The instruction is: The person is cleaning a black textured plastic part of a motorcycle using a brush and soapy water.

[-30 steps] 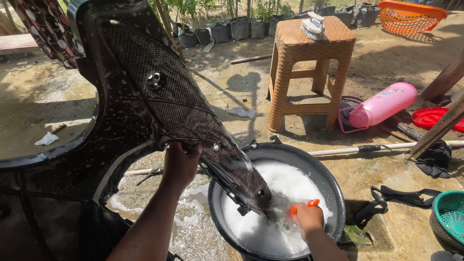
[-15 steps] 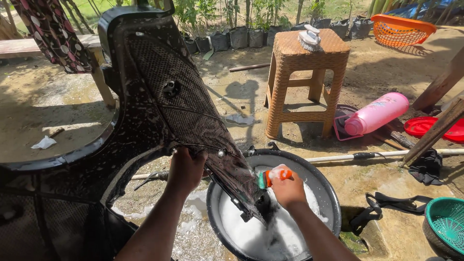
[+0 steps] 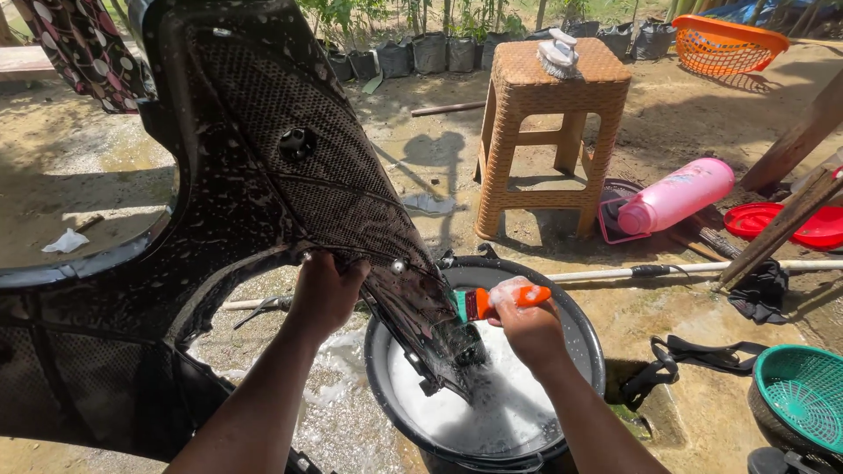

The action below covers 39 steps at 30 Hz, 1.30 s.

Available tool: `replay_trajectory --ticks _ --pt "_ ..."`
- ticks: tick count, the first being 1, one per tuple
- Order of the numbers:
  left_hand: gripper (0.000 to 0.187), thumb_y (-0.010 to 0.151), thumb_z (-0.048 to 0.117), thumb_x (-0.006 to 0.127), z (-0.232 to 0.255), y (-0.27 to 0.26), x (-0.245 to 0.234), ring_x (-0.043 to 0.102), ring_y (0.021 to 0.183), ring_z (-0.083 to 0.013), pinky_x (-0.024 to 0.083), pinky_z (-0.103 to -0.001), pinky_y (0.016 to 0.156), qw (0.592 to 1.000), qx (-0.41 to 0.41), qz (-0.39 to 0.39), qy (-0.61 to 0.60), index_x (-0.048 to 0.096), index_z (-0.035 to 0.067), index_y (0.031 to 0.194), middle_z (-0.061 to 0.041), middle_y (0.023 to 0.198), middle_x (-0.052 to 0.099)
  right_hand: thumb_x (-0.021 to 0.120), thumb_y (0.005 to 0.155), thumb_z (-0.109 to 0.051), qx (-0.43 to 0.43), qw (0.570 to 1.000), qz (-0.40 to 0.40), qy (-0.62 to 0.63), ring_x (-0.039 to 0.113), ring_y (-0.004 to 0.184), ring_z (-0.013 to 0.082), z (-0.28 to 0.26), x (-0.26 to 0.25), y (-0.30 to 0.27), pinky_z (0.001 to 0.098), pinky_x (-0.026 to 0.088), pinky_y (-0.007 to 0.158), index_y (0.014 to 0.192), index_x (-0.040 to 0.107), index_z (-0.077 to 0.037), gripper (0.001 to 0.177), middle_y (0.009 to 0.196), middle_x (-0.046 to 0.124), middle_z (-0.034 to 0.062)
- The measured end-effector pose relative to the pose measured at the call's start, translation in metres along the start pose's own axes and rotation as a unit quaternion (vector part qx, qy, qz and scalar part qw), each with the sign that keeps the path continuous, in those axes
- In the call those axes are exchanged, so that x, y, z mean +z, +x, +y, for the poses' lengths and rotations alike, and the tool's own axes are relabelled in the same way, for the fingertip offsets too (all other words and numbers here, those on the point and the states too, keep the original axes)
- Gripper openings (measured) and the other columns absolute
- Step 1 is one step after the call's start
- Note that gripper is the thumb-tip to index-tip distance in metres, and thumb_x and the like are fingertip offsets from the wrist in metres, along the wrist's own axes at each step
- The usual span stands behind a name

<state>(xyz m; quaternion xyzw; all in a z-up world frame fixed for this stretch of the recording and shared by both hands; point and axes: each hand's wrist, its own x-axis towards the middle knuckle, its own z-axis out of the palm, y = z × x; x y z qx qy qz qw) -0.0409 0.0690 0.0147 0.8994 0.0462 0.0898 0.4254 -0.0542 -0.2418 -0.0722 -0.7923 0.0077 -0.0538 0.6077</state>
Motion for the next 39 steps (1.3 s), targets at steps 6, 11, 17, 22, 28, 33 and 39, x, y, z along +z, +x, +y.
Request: replay_trajectory --ticks 6,11,17,22,28,33,39 --pt "0.029 0.094 0.025 0.066 0.016 -0.013 -0.002 0.062 0.05 -0.0186 0.051 -0.039 0.05 0.998 0.026 -0.049 -0.031 0.062 0.003 0.076 -0.008 0.06 0.064 0.074 0.098 -0.023 -0.031 0.983 0.073 -0.167 0.072 0.089 0.0194 0.042 0.006 0.012 0.035 0.056 0.082 0.106 0.077 -0.002 0.023 0.101 0.078 0.0125" --pt "0.032 0.094 0.021 0.067 0.012 -0.013 -0.001 0.056 0.046 -0.0151 0.047 -0.037 0.048 0.997 0.052 -0.049 -0.017 0.061 0.003 0.068 -0.006 0.056 0.062 0.066 0.09 -0.013 0.136 0.987 0.009 0.089 0.074 0.086 0.0187 0.02 -0.003 0.005 0.037 0.065 0.079 0.118 0.07 -0.005 0.029 0.103 0.074 0.009" --pt "0.03 0.094 0.021 0.065 0.012 -0.015 -0.008 0.06 0.045 -0.0131 0.049 -0.036 0.048 0.997 0.03 -0.053 -0.05 0.064 0.004 0.069 -0.004 0.054 0.063 0.069 0.094 -0.024 0.083 0.989 -0.02 0.121 0.074 0.09 0.0177 0.053 -0.008 0.007 0.0342 0.062 0.086 0.117 0.073 0.001 0.034 0.104 0.076 0.0134" --pt "0.031 0.094 0.02 0.066 0.016 -0.01 -0.007 0.059 0.046 -0.0143 0.048 -0.036 0.048 0.998 0.042 -0.049 -0.027 0.063 0.002 0.07 -0.005 0.054 0.062 0.065 0.098 -0.033 0.117 0.969 -0.043 -0.215 0.07 0.099 0.0181 0.157 -0.013 0.011 0.0338 0.054 0.092 0.116 0.078 -0.003 0.037 0.111 0.078 0.013" --pt "0.03 0.094 0.021 0.066 0.025 -0.019 -0.003 0.057 0.047 -0.0143 0.046 -0.036 0.049 0.997 0.043 -0.057 -0.023 0.062 0.003 0.07 -0.004 0.055 0.061 0.066 0.091 -0.025 0.039 0.994 -0.017 0.102 0.068 0.098 0.02 0.074 -0.007 0.007 0.039 0.058 0.088 0.12 0.07 -0.001 0.038 0.112 0.071 0.012" --pt "0.029 0.093 0.022 0.067 0.022 -0.018 0.0 0.058 0.048 -0.0129 0.048 -0.036 0.05 0.997 0.038 -0.055 -0.043 0.062 0.004 0.07 -0.003 0.056 0.061 0.067 0.094 -0.027 0.065 0.991 0.022 0.113 0.069 0.092 0.0201 0.124 -0.009 -0.003 0.0396 0.058 0.086 0.117 0.07 0.002 0.037 0.103 0.072 0.0142" --pt "0.027 0.092 0.021 0.068 0.026 -0.015 0.004 0.057 0.05 -0.0131 0.047 -0.036 0.052 0.996 0.068 -0.049 -0.028 0.061 0.004 0.072 -0.003 0.057 0.061 0.065 0.095 -0.033 0.155 0.972 -0.004 -0.178 0.073 0.088 0.019 0.143 -0.013 -0.008 0.0341 0.056 0.085 0.108 0.08 -0.001 0.038 0.098 0.079 0.0129"
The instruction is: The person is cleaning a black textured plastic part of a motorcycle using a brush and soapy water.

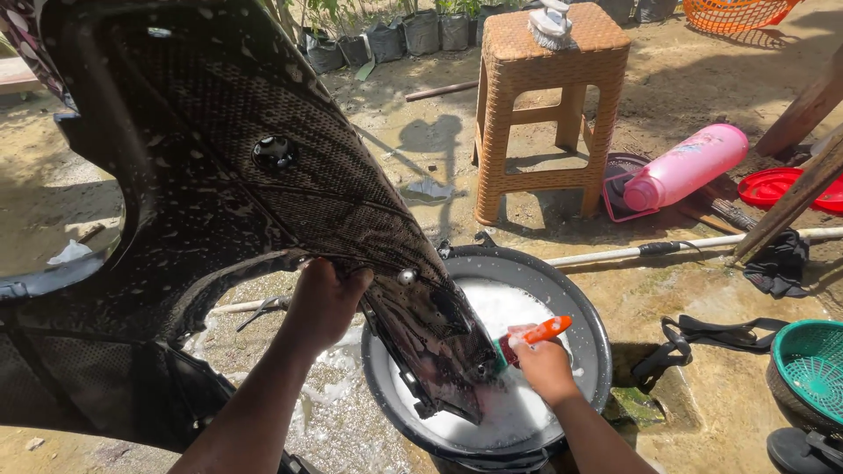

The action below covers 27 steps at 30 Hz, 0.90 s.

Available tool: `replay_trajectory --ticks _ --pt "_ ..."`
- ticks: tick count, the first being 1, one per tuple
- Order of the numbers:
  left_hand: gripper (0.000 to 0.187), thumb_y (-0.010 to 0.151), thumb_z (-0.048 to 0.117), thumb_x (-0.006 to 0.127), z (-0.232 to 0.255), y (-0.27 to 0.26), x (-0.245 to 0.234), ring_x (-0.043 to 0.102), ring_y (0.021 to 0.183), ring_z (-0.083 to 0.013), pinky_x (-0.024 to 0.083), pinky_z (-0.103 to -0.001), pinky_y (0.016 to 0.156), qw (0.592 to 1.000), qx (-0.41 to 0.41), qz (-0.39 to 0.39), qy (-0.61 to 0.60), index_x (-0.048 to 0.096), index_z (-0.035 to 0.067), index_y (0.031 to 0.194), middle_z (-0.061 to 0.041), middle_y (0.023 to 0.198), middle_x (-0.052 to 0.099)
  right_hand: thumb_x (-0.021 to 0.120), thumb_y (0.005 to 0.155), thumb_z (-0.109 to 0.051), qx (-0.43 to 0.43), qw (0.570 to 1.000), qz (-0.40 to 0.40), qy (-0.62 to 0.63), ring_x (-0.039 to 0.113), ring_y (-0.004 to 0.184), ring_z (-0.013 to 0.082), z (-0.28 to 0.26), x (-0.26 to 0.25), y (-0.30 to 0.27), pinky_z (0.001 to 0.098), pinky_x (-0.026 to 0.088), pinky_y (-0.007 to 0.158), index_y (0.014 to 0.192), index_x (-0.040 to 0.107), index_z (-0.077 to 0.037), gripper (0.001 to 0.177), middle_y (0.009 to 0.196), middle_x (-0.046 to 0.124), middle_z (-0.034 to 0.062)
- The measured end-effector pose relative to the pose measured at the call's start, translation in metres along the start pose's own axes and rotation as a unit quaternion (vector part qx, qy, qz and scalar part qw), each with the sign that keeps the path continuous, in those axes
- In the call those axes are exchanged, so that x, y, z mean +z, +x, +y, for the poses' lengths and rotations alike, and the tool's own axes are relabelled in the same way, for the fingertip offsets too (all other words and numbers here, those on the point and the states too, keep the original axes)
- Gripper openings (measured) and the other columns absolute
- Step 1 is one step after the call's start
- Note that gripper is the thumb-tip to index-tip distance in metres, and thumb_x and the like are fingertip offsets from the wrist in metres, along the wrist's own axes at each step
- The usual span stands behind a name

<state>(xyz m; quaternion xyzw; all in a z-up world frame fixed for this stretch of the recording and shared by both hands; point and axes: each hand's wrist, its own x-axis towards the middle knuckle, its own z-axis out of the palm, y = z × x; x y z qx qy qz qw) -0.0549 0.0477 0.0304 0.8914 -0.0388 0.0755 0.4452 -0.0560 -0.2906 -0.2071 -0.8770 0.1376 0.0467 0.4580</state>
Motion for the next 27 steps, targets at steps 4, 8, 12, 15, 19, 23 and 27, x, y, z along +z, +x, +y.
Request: replay_trajectory --ticks 4,8,12,15,19,23,27 --pt "0.029 0.093 0.021 0.066 -0.003 -0.003 0.0 0.058 0.049 -0.012 0.048 -0.034 0.05 0.999 -0.033 -0.011 -0.018 0.061 0.005 0.07 -0.003 0.056 0.061 0.067 0.088 -0.024 -0.023 0.961 0.016 0.274 0.076 0.085 0.02 -0.031 -0.01 -0.005 0.0359 0.06 0.08 0.111 0.074 0.0 0.034 0.101 0.077 0.0139" --pt "0.034 0.095 0.021 0.066 -0.008 -0.001 -0.003 0.054 0.047 -0.0129 0.045 -0.035 0.048 0.999 -0.041 -0.004 -0.007 0.059 0.003 0.067 -0.004 0.054 0.058 0.069 0.101 -0.032 0.015 0.998 0.042 -0.052 0.074 0.083 0.0236 0.055 0.026 0.026 0.0344 0.056 0.084 0.096 0.081 0.005 0.039 0.086 0.079 0.018" --pt "0.035 0.096 0.023 0.066 -0.002 -0.003 0.004 0.054 0.048 -0.0148 0.045 -0.036 0.049 0.999 -0.051 0.001 0.003 0.059 0.002 0.069 -0.005 0.056 0.058 0.073 0.089 -0.021 0.169 0.985 -0.018 -0.031 0.074 0.083 0.0279 0.072 0.033 0.015 0.0411 0.057 0.078 0.105 0.08 -0.007 0.023 0.092 0.078 0.0165" --pt "0.027 0.094 0.024 0.067 -0.006 -0.002 0.014 0.06 0.055 -0.016 0.05 -0.036 0.053 0.999 -0.046 0.014 0.0 0.058 0.001 0.082 -0.007 0.065 0.062 0.069 0.088 -0.015 0.208 0.974 0.025 0.091 0.075 0.081 0.0295 0.034 0.032 0.012 0.0412 0.057 0.074 0.11 0.079 -0.01 0.025 0.092 0.079 0.0166" --pt "0.029 0.094 0.026 0.069 -0.001 0.0 0.03 0.067 0.067 -0.0194 0.056 -0.038 0.061 0.999 -0.035 0.025 -0.009 0.057 0.0 0.096 -0.01 0.078 0.067 0.066 0.093 -0.016 0.035 0.954 0.128 0.269 0.075 0.082 0.0214 -0.05 0.013 0.013 0.0332 0.062 0.069 0.115 0.071 -0.002 0.027 0.097 0.076 0.0105" --pt "0.03 0.092 0.025 0.069 -0.001 0.007 0.045 0.074 0.079 -0.0272 0.06 -0.042 0.067 0.998 -0.007 0.054 -0.03 0.057 -0.001 0.102 -0.015 0.089 0.071 0.069 0.096 -0.012 -0.053 0.906 0.19 0.374 0.076 0.085 0.023 -0.191 -0.029 -0.033 0.0354 0.065 0.072 0.11 0.066 0.009 0.025 0.104 0.074 0.0157" --pt "0.031 0.091 0.023 0.07 0.012 0.008 0.049 0.075 0.087 -0.0342 0.06 -0.044 0.074 0.996 0.002 0.084 -0.029 0.059 -0.002 0.105 -0.02 0.095 0.074 0.067 0.1 -0.012 -0.331 0.852 0.235 0.33 0.069 0.096 0.0166 -0.249 -0.046 -0.085 0.0289 0.058 0.089 0.12 0.068 0.001 0.024 0.109 0.071 0.0115"
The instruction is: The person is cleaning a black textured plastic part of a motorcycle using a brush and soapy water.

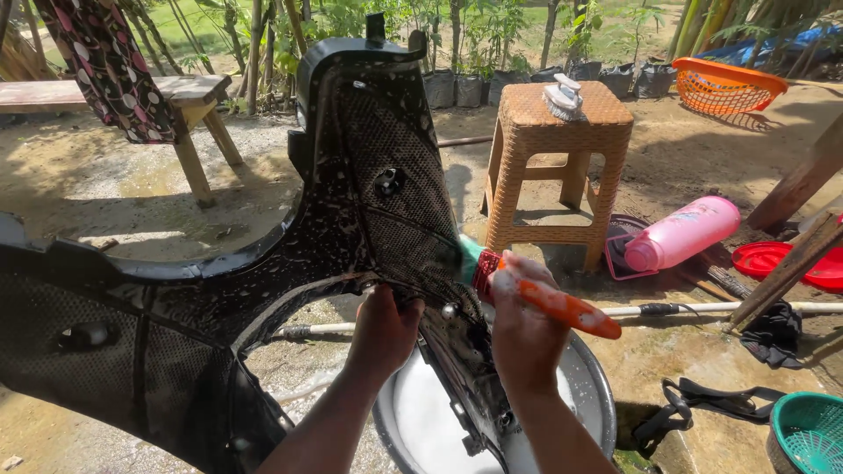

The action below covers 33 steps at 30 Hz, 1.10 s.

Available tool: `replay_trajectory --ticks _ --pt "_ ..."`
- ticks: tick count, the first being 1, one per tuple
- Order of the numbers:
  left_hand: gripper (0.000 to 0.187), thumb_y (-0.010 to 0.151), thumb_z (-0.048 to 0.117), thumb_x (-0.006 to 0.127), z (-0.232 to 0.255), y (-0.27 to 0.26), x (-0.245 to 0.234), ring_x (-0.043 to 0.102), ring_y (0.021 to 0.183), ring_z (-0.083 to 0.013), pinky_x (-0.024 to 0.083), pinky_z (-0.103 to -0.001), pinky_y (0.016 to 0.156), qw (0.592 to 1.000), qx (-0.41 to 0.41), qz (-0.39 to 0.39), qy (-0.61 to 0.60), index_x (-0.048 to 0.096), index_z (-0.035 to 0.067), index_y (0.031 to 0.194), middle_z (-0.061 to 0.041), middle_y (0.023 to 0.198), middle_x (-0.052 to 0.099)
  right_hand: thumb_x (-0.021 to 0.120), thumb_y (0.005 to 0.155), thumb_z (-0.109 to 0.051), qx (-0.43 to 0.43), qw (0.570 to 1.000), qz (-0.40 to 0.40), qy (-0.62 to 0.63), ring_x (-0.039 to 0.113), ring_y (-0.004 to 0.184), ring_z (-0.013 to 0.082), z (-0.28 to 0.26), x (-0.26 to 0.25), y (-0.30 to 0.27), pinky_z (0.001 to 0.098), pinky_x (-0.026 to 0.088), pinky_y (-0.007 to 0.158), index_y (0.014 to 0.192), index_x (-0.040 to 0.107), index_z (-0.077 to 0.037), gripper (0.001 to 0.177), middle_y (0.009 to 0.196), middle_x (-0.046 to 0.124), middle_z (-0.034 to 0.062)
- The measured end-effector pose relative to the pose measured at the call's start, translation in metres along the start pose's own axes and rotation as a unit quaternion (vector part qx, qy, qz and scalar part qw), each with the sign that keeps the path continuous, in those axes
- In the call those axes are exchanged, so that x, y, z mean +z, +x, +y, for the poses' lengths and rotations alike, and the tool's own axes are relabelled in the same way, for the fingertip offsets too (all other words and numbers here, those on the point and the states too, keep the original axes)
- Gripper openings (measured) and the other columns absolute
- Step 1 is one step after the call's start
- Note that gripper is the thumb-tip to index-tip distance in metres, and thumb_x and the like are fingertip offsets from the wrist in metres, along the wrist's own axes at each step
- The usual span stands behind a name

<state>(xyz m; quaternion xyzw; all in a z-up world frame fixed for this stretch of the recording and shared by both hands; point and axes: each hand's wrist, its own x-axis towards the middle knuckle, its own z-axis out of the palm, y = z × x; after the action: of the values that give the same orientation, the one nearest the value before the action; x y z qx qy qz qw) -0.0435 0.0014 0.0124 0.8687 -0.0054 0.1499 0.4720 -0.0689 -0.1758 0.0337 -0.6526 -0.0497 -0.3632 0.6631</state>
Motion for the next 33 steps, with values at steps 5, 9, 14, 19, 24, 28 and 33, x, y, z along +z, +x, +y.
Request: replay_trajectory --ticks 5,9,14,19,24,28,33 --pt "0.031 0.091 0.023 0.07 -0.002 0.004 0.008 0.073 0.093 -0.038 0.057 -0.047 0.079 0.999 -0.036 -0.004 0.024 0.06 -0.003 0.105 -0.023 0.1 0.071 0.063 0.096 -0.007 0.049 0.986 -0.154 -0.031 0.072 0.103 0.0161 0.048 -0.023 -0.062 0.0286 0.056 0.092 0.121 0.068 0.002 0.027 0.11 0.076 0.0101" --pt "0.03 0.093 0.022 0.066 0.001 0.006 0.009 0.073 0.092 -0.0374 0.058 -0.047 0.08 0.998 -0.059 -0.022 0.006 0.059 -0.004 0.105 -0.024 0.1 0.07 0.066 0.098 -0.006 0.268 0.954 -0.134 -0.009 0.066 0.075 0.0246 0.06 -0.027 -0.04 0.0357 0.052 0.065 0.125 0.073 0.003 0.029 0.093 0.075 0.0213" --pt "0.027 0.092 0.022 0.067 0.009 0.002 0.013 0.072 0.093 -0.0395 0.055 -0.048 0.084 0.998 -0.027 -0.032 0.041 0.063 -0.004 0.097 -0.025 0.096 0.071 0.065 0.1 -0.007 -0.126 0.957 -0.26 -0.001 0.074 0.102 0.0136 -0.042 -0.006 0.041 0.0273 0.061 0.089 0.126 0.068 -0.002 0.026 0.115 0.076 0.0094" --pt "0.029 0.091 0.023 0.068 0.006 0.009 0.005 0.071 0.095 -0.0401 0.056 -0.049 0.084 0.998 -0.03 -0.038 0.043 0.061 -0.004 0.1 -0.026 0.098 0.07 0.069 0.098 -0.012 -0.206 0.891 -0.387 -0.121 0.075 0.102 0.0169 -0.027 -0.038 0.06 0.0305 0.062 0.087 0.119 0.073 -0.006 0.023 0.112 0.077 0.0086" --pt "0.029 0.091 0.022 0.068 0.004 0.016 0.007 0.072 0.098 -0.0388 0.056 -0.047 0.088 0.998 -0.039 -0.046 0.016 0.063 -0.003 0.104 -0.024 0.101 0.073 0.073 0.092 -0.013 -0.047 0.802 -0.546 -0.238 0.078 0.093 0.0208 -0.042 -0.035 0.084 0.0337 0.062 0.079 0.113 0.08 -0.011 0.023 0.103 0.082 0.0081" --pt "0.029 0.089 0.021 0.069 0.008 0.006 0.012 0.071 0.099 -0.0384 0.056 -0.048 0.088 0.998 -0.028 -0.054 0.011 0.062 -0.001 0.106 -0.022 0.102 0.072 0.072 0.094 -0.013 -0.228 0.821 -0.51 -0.119 0.078 0.1 0.0213 -0.1 -0.015 0.095 0.0323 0.063 0.085 0.118 0.075 -0.01 0.024 0.116 0.078 0.0093" --pt "0.027 0.089 0.019 0.068 0.007 0.009 0.014 0.071 0.097 -0.0393 0.056 -0.049 0.086 0.998 -0.017 -0.058 0.032 0.061 -0.002 0.104 -0.023 0.099 0.071 0.073 0.09 -0.011 -0.197 0.775 -0.554 -0.233 0.079 0.094 0.0236 -0.094 -0.011 0.093 0.0363 0.062 0.082 0.115 0.077 -0.015 0.026 0.112 0.079 0.0067"
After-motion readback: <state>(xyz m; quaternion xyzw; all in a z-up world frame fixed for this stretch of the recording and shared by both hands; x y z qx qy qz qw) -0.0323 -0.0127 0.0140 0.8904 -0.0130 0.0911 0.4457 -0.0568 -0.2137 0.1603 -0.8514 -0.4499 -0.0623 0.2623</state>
